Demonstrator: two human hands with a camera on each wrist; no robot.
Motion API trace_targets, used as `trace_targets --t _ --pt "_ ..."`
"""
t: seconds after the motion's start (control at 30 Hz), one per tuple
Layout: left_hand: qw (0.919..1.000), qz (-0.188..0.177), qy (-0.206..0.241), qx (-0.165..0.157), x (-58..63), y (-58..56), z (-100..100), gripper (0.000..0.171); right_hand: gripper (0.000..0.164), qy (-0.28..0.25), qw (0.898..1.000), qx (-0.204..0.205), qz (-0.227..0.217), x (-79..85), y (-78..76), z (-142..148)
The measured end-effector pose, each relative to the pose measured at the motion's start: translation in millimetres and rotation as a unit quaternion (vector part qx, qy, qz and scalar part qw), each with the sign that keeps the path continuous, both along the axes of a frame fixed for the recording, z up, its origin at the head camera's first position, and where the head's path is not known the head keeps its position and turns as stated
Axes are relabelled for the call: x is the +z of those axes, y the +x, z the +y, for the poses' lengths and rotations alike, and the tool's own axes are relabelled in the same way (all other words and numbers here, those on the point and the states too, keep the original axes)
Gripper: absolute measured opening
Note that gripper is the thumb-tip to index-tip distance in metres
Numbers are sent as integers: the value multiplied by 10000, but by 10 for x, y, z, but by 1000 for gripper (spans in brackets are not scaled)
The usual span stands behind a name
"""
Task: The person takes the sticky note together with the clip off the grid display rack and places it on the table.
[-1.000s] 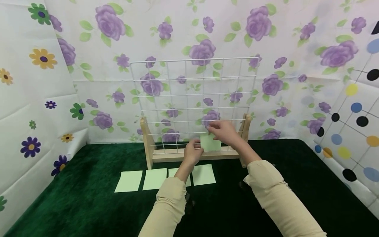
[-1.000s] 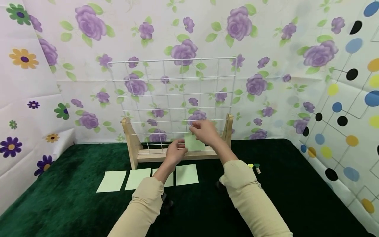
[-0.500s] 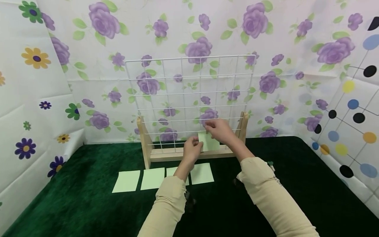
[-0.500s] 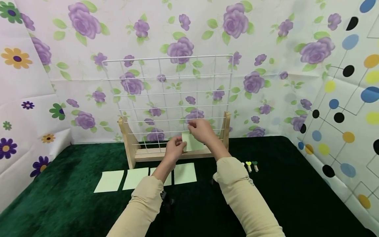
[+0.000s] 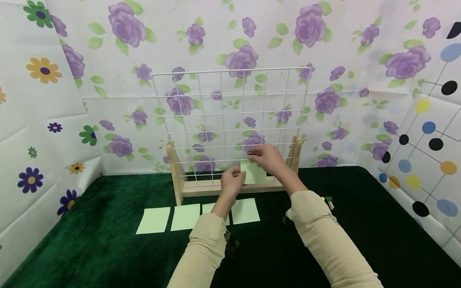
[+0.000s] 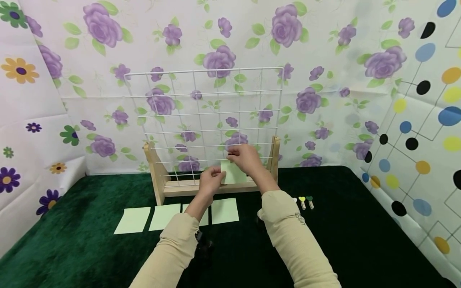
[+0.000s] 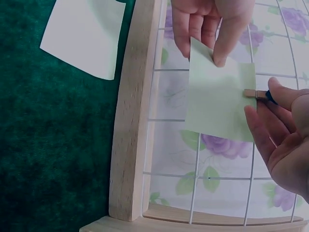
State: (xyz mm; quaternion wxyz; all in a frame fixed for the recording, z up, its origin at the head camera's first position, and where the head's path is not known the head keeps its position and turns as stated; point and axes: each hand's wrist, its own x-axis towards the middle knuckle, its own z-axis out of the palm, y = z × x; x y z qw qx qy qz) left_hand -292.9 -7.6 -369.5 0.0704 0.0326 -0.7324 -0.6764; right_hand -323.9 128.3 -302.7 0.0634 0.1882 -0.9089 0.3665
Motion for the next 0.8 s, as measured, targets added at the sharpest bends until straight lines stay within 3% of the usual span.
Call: trace_targets --t 0.37,0.8 --pt "9999 -34 59 121 25 29 -10 14 22 -55 9999 -102 36 -46 -51 -1" --pt "9998 -23 -162 96 18 2 -16 15 17 230 9969 -443 606 -36 -42 -37"
